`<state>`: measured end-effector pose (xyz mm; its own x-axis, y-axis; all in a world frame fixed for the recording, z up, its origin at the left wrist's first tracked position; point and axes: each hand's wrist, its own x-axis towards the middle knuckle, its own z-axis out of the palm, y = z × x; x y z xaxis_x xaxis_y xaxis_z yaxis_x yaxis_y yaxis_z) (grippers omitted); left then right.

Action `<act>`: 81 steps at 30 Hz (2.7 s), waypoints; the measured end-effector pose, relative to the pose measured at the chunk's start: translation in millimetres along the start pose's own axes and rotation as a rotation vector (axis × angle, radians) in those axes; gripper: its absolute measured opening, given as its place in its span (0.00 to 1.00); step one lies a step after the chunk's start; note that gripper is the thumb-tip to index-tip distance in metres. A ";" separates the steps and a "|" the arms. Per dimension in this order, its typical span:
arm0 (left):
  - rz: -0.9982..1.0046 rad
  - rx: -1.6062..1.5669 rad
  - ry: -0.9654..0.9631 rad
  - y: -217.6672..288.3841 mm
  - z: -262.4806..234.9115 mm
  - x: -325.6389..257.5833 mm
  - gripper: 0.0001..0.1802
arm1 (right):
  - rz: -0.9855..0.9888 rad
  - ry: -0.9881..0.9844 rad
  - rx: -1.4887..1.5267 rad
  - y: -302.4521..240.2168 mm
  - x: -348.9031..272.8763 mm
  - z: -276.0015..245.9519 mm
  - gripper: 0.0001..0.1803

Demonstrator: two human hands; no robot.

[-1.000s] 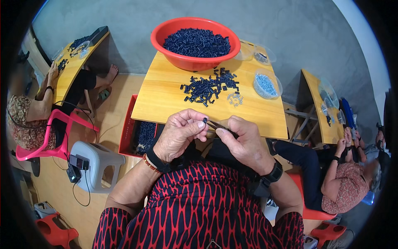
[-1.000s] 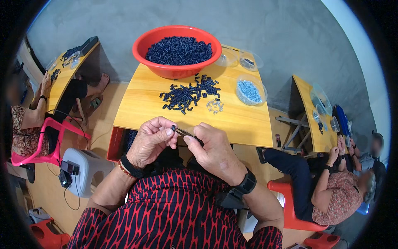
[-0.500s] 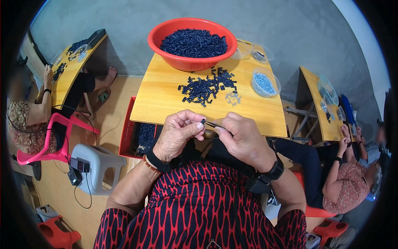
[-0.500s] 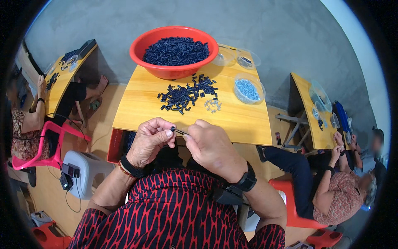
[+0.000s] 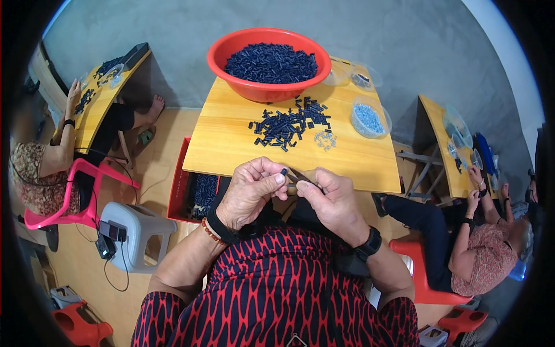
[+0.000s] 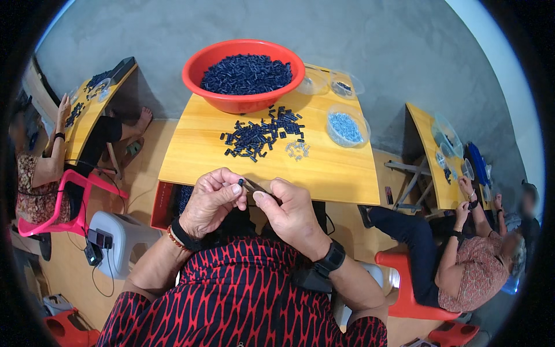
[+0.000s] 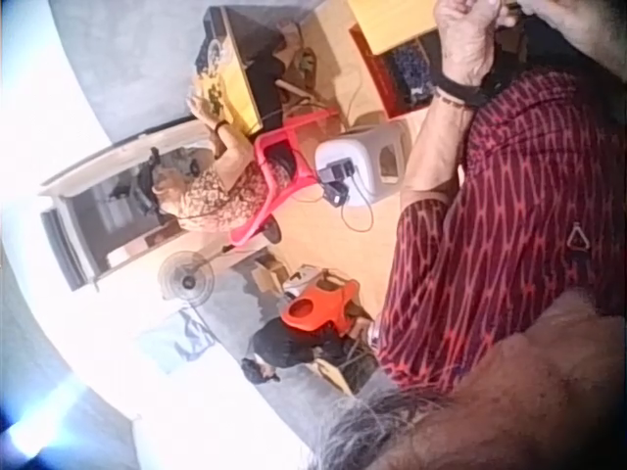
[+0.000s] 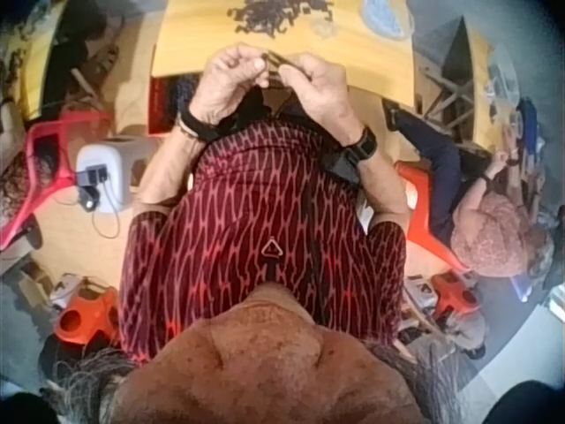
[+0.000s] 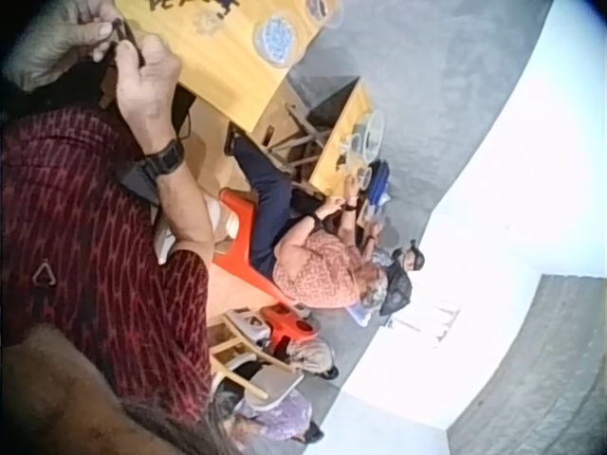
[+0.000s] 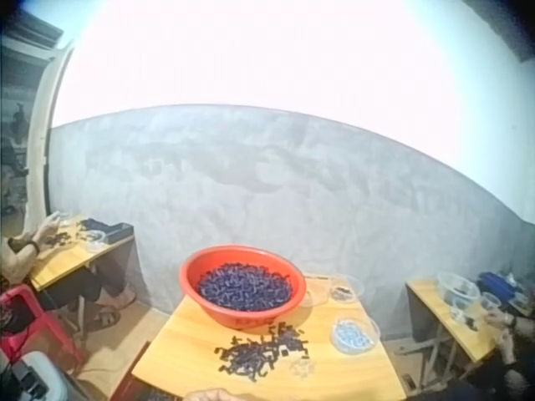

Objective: The person picks up a black plastic piece and a metal pin, inserts the pin into the piece, and then trims the end of the pin using shears.

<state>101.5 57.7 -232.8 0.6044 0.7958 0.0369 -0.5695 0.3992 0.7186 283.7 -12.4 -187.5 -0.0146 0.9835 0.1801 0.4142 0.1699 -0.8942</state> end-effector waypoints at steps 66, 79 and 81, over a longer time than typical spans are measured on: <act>0.370 0.114 -0.003 0.0 12.6 -4.0 0.10 | 0.292 -0.168 0.916 -12.8 11.9 11.2 0.06; 0.107 -0.205 0.017 1.6 4.5 -1.4 0.07 | 0.082 -0.016 0.287 -23.7 13.8 2.6 0.10; 0.097 -0.220 0.012 1.9 4.0 -0.7 0.07 | 0.191 -0.020 0.285 -24.8 18.7 1.9 0.11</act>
<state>102.2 56.0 -228.7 0.5348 0.8402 0.0891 -0.7330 0.4089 0.5436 271.5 1.8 -162.7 0.0201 0.9998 -0.0075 0.1404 -0.0102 -0.9900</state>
